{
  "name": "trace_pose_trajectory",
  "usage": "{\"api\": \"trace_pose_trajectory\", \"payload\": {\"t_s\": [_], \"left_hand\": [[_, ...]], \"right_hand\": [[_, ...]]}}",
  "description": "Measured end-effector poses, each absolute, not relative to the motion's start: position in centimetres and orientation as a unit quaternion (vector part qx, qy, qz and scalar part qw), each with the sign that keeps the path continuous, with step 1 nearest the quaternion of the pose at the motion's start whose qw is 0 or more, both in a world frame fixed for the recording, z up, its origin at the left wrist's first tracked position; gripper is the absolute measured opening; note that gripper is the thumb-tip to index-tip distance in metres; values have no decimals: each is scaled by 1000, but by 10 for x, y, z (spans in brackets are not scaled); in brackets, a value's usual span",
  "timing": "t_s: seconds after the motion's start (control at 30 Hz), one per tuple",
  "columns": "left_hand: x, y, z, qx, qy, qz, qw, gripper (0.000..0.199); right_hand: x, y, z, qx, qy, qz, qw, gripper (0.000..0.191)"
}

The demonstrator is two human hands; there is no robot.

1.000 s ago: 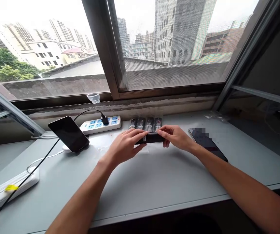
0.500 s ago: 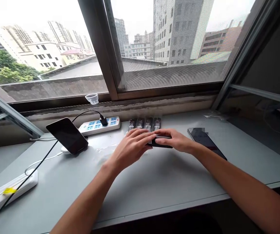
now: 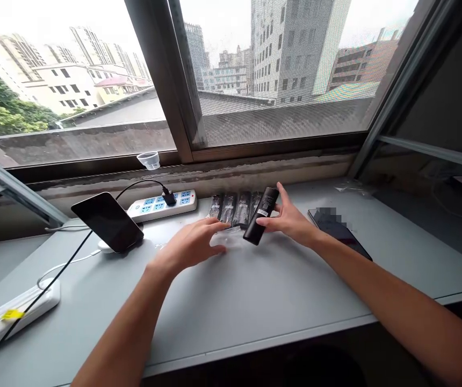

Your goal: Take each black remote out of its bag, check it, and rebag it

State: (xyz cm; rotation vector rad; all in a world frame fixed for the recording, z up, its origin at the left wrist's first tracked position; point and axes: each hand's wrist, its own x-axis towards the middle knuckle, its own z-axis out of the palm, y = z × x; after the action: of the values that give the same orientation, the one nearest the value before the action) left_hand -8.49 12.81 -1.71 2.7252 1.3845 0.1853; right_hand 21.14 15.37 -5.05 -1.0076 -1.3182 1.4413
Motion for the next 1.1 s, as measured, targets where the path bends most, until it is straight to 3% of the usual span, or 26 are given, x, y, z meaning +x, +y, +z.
{"api": "trace_pose_trajectory", "payload": {"t_s": [0.27,0.53,0.8,0.97,1.1], "left_hand": [[-78,126,-12,888,443,105,72,49],[-55,116,-21,887,421,165,97,62],[-51,116,-16,866,470,169,23,59],[-47,114,-20,871,465,156,28,65],[-39,113,-22,859,485,160,35,57]], "right_hand": [[214,159,-50,-506,-552,451,486,137],[205,150,-44,-508,-518,459,512,134],[213,163,-50,-473,-488,467,566,132],[215,164,-53,-486,-522,473,516,127],[216,162,-51,-486,-540,470,500,126]]}}
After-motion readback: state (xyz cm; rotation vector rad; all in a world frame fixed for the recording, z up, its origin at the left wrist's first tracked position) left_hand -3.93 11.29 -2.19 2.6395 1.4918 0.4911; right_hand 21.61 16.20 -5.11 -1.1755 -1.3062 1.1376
